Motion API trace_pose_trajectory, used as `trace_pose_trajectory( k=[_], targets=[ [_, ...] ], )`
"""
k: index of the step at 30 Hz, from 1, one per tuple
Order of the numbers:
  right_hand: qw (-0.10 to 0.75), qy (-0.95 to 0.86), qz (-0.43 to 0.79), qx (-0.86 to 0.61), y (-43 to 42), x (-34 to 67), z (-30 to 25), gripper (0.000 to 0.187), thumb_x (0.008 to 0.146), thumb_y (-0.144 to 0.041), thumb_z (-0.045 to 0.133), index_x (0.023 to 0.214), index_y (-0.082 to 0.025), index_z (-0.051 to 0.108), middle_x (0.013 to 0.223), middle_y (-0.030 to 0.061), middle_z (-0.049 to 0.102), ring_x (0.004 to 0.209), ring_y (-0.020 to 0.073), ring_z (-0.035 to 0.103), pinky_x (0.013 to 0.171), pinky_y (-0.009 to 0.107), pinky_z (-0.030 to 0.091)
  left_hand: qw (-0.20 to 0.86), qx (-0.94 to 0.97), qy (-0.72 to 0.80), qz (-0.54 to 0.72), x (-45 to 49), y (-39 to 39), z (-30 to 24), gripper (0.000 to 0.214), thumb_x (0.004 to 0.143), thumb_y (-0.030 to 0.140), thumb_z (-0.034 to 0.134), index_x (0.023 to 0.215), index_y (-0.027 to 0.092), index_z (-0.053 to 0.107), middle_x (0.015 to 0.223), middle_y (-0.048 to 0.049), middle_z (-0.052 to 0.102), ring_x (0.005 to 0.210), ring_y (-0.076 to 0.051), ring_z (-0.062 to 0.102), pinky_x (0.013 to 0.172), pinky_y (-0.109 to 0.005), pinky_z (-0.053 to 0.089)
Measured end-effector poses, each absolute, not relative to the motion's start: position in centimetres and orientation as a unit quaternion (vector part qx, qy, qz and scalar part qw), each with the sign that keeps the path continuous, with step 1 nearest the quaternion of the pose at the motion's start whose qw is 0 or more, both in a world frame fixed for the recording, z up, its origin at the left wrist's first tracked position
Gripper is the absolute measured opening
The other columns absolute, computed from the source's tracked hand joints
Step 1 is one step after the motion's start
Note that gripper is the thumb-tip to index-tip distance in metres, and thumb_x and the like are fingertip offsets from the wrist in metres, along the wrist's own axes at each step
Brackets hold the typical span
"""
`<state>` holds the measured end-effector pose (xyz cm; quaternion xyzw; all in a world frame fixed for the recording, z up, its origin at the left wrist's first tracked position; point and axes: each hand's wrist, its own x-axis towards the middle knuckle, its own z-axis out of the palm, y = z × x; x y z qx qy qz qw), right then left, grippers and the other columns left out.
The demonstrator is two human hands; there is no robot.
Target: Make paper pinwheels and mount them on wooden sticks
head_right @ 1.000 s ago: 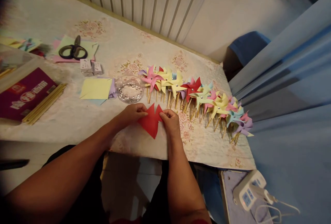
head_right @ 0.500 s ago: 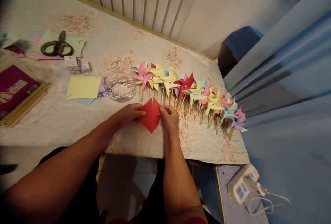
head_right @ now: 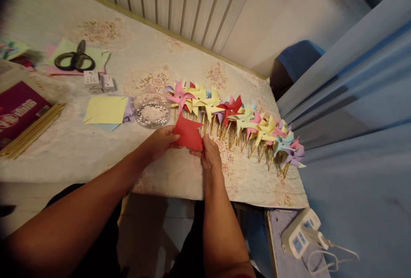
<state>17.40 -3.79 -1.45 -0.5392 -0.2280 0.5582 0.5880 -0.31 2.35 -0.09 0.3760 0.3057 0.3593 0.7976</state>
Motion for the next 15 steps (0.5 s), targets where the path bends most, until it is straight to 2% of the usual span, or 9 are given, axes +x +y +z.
trace_pose_trajectory(
  k=[3, 7, 11, 15],
  targets=[
    [0.605, -0.234, 0.559, -0.517, -3.8, 17.1, -1.4, 0.051, 0.072, -0.061, 0.08, 0.088, -0.013, 0.073, 0.081, 0.0074, 0.077, 0.065, 0.0171, 0.07, 0.055, 0.027, 0.062, 0.818, 0.36, 0.284, 0.347, -0.2, 2.2, -0.3, 0.039, 0.064, 0.025, 0.083, 0.098, 0.011, 0.069, 0.096, -0.009, 0.074, 0.073, -0.016, 0.068, 0.067, -0.028, 0.055],
    [0.641, -0.248, 0.542, -0.483, -3.6, 16.8, -1.6, 0.04, 0.062, -0.04, 0.09, 0.091, -0.016, 0.075, 0.086, 0.0035, 0.079, 0.07, 0.0162, 0.071, 0.067, 0.028, 0.062, 0.85, 0.334, 0.256, 0.318, -0.2, 2.0, -0.4, 0.031, 0.071, 0.023, 0.081, 0.097, 0.009, 0.071, 0.098, -0.0127, 0.074, 0.08, -0.019, 0.07, 0.075, -0.031, 0.058],
    [0.669, -0.24, 0.501, -0.493, -3.4, 16.9, -2.1, 0.034, 0.062, -0.033, 0.088, 0.09, -0.017, 0.076, 0.089, 0.0036, 0.08, 0.075, 0.0174, 0.072, 0.076, 0.032, 0.061, 0.869, 0.288, 0.247, 0.318, -0.1, 2.0, -0.5, 0.031, 0.081, 0.034, 0.075, 0.099, 0.009, 0.072, 0.098, -0.0153, 0.076, 0.085, -0.023, 0.072, 0.078, -0.037, 0.059],
    [0.689, -0.235, 0.456, -0.513, -3.2, 17.0, -2.5, 0.03, 0.064, -0.03, 0.085, 0.089, -0.017, 0.075, 0.089, 0.0037, 0.079, 0.077, 0.0173, 0.071, 0.08, 0.034, 0.059, 0.873, 0.28, 0.261, 0.302, 0.0, 2.2, -0.5, 0.039, 0.09, 0.048, 0.064, 0.097, 0.01, 0.073, 0.094, -0.0157, 0.077, 0.083, -0.023, 0.073, 0.075, -0.035, 0.06]
  ],
)
